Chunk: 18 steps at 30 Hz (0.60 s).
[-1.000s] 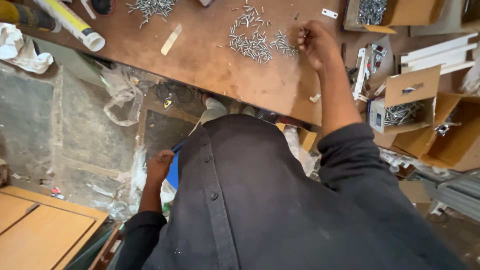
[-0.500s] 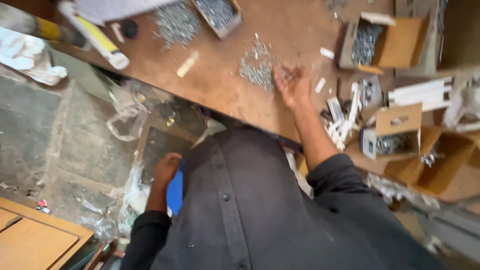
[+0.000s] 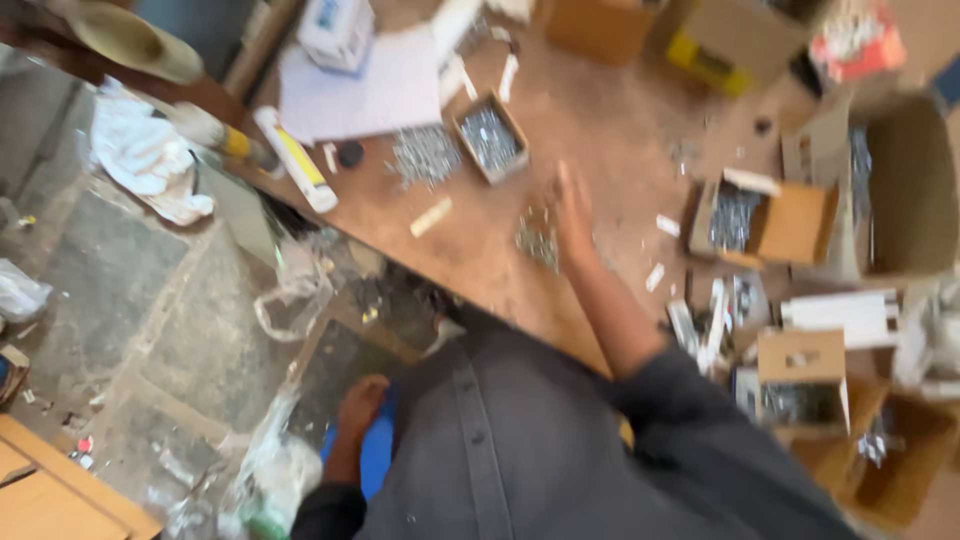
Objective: The person sorts small metal fasteners on a workbench, picking them up by hand and placing them into piles or cardboard boxes. The person repeatedly picks, inspects, and repositions the fasteners, occasionally transferring them between piles and boxes.
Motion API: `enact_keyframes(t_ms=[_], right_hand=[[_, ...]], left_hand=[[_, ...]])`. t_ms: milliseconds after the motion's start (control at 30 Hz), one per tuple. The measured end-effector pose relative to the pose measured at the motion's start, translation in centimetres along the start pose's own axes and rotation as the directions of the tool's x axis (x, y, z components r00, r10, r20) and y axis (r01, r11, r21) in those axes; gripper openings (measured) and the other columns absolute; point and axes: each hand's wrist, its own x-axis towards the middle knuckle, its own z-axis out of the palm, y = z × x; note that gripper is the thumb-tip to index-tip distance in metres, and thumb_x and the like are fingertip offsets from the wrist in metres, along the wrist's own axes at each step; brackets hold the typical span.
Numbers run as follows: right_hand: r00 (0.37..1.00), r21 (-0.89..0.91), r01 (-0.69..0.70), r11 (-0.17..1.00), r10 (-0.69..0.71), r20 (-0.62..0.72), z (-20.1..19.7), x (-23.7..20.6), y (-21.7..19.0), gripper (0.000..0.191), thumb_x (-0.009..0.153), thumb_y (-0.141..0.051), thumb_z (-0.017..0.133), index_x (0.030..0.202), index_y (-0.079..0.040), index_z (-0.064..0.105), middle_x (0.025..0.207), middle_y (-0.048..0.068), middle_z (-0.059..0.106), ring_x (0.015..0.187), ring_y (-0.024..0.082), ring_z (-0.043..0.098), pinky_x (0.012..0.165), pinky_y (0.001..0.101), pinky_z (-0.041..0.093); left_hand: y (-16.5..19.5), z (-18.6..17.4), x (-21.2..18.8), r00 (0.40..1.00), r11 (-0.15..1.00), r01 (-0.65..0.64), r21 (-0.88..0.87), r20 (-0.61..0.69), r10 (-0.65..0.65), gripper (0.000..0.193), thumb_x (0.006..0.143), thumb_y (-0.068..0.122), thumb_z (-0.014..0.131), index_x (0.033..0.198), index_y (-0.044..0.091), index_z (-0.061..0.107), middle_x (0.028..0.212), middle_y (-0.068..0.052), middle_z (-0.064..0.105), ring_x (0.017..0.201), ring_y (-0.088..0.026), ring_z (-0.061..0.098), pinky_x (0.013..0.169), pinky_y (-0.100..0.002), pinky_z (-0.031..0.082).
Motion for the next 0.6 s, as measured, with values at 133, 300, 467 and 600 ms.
enact_keyframes(t_ms=[133, 300, 467, 600], right_hand=[[0.959, -0.152, 0.262, 0.953, -0.239, 0.154, -6.4, -3.8, 6.7, 0.033, 0.102, -0.045, 0.056, 0.083, -0.018, 0.058, 0.074, -0.004, 0.049, 0.063, 0.008, 0.044, 0.053, 0.0267, 0.035], [0.934, -0.337, 0.335, 0.88, -0.261, 0.245, -11.2, -6.9, 12.3, 0.024, 0.097, -0.029, 0.067, 0.102, -0.006, 0.071, 0.087, 0.0, 0.066, 0.08, 0.009, 0.059, 0.071, 0.0245, 0.05], [0.882, -0.503, 0.434, 0.747, -0.241, 0.404, -11.8, -9.4, 11.1, 0.023, 0.088, -0.022, 0.078, 0.104, -0.005, 0.074, 0.091, 0.001, 0.072, 0.081, 0.009, 0.064, 0.07, 0.0259, 0.053], [0.899, -0.561, 0.349, 0.751, -0.098, 0.428, -11.8, -12.1, 7.4, 0.026, 0.086, -0.023, 0.078, 0.106, -0.006, 0.074, 0.091, 0.003, 0.073, 0.082, 0.011, 0.068, 0.072, 0.0261, 0.055]], left_hand=[[-2.3, 2.4, -0.2, 0.874, 0.771, -0.466, 0.435, 0.09, 0.478, 0.03, 0.101, 0.028, 0.05, 0.118, 0.013, 0.07, 0.123, -0.014, 0.068, 0.115, -0.039, 0.06, 0.097, -0.05, 0.046], [-2.2, 3.1, -1.0, 0.981, 0.949, -0.183, 0.256, 0.11, 0.159, 0.028, 0.086, 0.035, 0.063, 0.096, 0.014, 0.079, 0.099, -0.014, 0.077, 0.103, -0.035, 0.071, 0.092, -0.045, 0.053], [3.4, 1.7, 1.5, 0.946, 0.868, -0.323, 0.378, 0.118, 0.301, 0.027, 0.088, 0.034, 0.063, 0.093, 0.012, 0.077, 0.095, -0.017, 0.076, 0.093, -0.036, 0.07, 0.082, -0.046, 0.054], [9.4, 1.1, 5.1, 0.968, 0.931, -0.198, 0.306, 0.211, 0.137, 0.022, 0.089, 0.034, 0.066, 0.098, 0.017, 0.077, 0.089, -0.012, 0.079, 0.082, -0.021, 0.076, 0.079, -0.036, 0.058]])
